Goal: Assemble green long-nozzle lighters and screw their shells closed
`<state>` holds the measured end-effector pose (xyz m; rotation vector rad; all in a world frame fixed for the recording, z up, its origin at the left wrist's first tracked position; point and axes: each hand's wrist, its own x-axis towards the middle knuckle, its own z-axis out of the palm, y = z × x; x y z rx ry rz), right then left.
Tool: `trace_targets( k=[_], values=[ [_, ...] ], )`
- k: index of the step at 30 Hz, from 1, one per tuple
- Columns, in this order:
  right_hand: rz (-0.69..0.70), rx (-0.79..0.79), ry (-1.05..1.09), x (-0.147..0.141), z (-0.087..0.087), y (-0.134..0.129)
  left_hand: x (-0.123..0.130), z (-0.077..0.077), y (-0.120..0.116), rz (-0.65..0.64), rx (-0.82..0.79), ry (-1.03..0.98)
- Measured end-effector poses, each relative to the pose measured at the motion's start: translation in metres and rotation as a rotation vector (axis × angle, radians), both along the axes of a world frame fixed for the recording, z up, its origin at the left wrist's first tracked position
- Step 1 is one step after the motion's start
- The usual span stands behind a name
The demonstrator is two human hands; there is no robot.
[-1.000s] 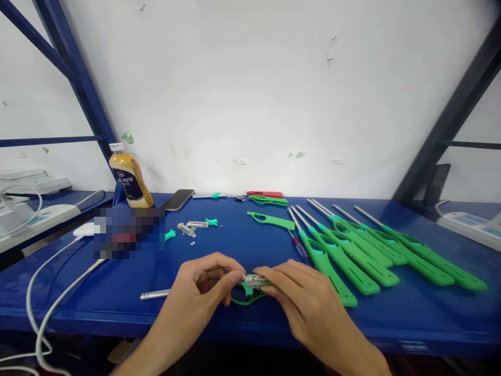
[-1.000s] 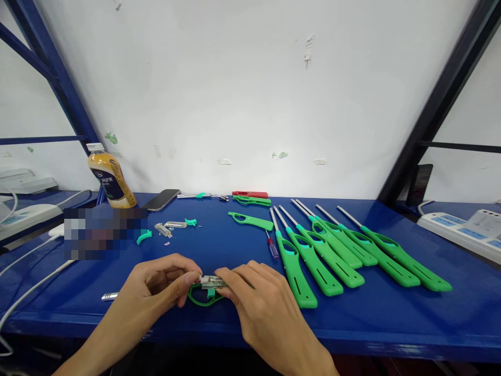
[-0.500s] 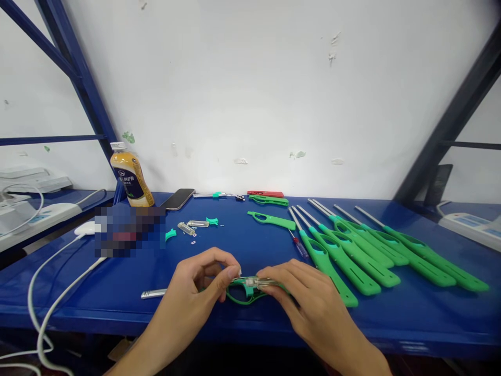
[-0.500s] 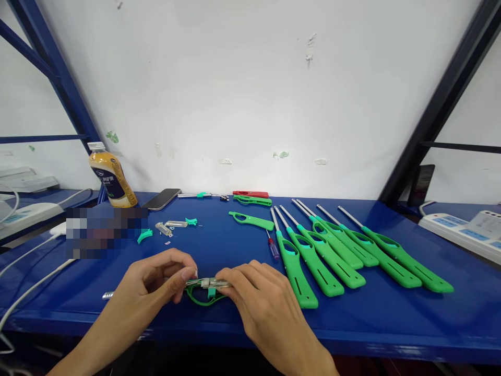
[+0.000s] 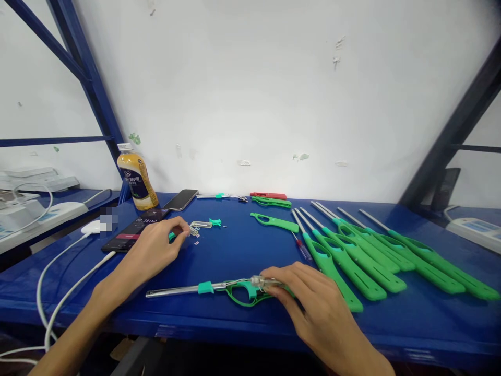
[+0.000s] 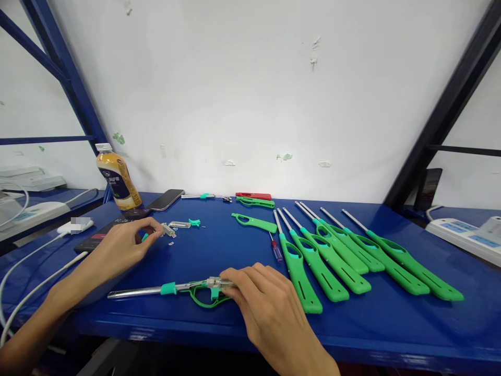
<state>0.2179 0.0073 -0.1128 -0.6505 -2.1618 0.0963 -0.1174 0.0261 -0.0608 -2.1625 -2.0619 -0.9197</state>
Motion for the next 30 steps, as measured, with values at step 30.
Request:
trace_targets(
  k=[30],
  values=[
    [0.028, -0.032, -0.02, 0.001, -0.001, 0.001, -0.004, 0.018, 0.07, -0.011, -0.405, 0.544]
  ],
)
